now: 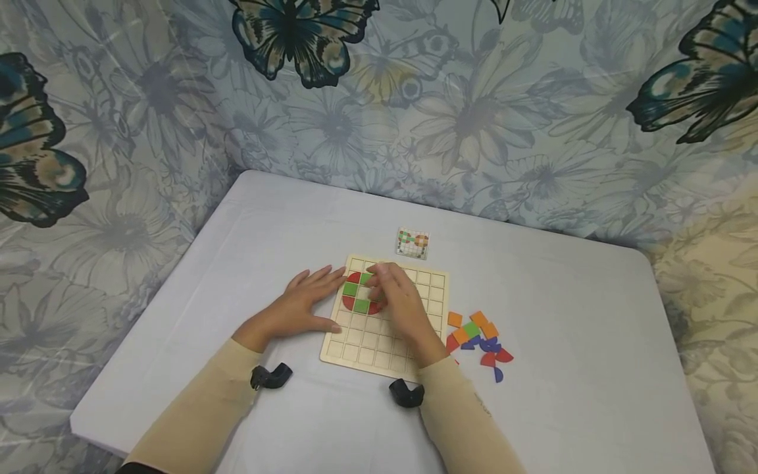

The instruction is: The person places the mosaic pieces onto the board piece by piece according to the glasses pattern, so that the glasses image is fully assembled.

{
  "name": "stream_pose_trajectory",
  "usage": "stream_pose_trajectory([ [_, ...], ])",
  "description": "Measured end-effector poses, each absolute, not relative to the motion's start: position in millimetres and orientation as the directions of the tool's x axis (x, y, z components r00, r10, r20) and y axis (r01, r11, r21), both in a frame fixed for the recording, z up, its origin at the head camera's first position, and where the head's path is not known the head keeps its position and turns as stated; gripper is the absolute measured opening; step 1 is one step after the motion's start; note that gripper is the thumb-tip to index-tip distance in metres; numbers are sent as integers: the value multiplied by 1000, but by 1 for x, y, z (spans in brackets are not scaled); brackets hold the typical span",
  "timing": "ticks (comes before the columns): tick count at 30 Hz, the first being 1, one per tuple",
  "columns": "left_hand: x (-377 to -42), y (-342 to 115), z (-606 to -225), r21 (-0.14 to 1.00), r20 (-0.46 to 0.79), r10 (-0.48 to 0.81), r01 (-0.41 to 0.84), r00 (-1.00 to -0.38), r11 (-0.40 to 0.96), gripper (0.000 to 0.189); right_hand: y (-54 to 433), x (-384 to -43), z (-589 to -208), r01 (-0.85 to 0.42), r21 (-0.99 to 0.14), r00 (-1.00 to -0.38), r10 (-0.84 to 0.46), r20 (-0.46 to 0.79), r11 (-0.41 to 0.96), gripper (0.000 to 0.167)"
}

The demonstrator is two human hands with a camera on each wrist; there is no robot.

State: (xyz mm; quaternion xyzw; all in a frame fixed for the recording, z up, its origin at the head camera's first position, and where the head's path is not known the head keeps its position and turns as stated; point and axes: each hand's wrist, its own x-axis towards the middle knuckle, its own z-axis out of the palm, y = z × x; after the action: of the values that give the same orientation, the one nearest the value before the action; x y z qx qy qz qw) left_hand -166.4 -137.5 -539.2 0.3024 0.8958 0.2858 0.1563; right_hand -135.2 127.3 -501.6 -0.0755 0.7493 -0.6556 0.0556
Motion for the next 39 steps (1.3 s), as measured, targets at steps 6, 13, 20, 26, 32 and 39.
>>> stream_pose_trajectory([
  [6, -167, -137, -541, 597, -113, 631, 455, -768, 661, 110, 157, -133, -497, -58, -997, -976, -208, 66, -42, 85],
  [13, -167, -138, -542, 593, -109, 630, 459, -769, 662, 111, 192, -128, -496, -139, -964, -957, -220, 190, -225, 88],
  [20, -167, -136, -541, 597, -107, 631, 458, -769, 659, 110, 232, -119, -499, -228, -918, -933, -195, 301, -323, 92],
  [26, -167, -137, -544, 584, -116, 624, 454, -773, 672, 110, 267, -105, -504, -175, -932, -973, -91, 213, -317, 98],
  [32, -167, -136, -546, 580, -120, 619, 451, -776, 679, 111, 293, -90, -511, -111, -974, -991, 96, 93, -200, 98],
  [39, -166, -136, -543, 579, -129, 613, 442, -780, 685, 111, 316, -77, -522, -115, -982, -986, 138, 94, -148, 82],
])
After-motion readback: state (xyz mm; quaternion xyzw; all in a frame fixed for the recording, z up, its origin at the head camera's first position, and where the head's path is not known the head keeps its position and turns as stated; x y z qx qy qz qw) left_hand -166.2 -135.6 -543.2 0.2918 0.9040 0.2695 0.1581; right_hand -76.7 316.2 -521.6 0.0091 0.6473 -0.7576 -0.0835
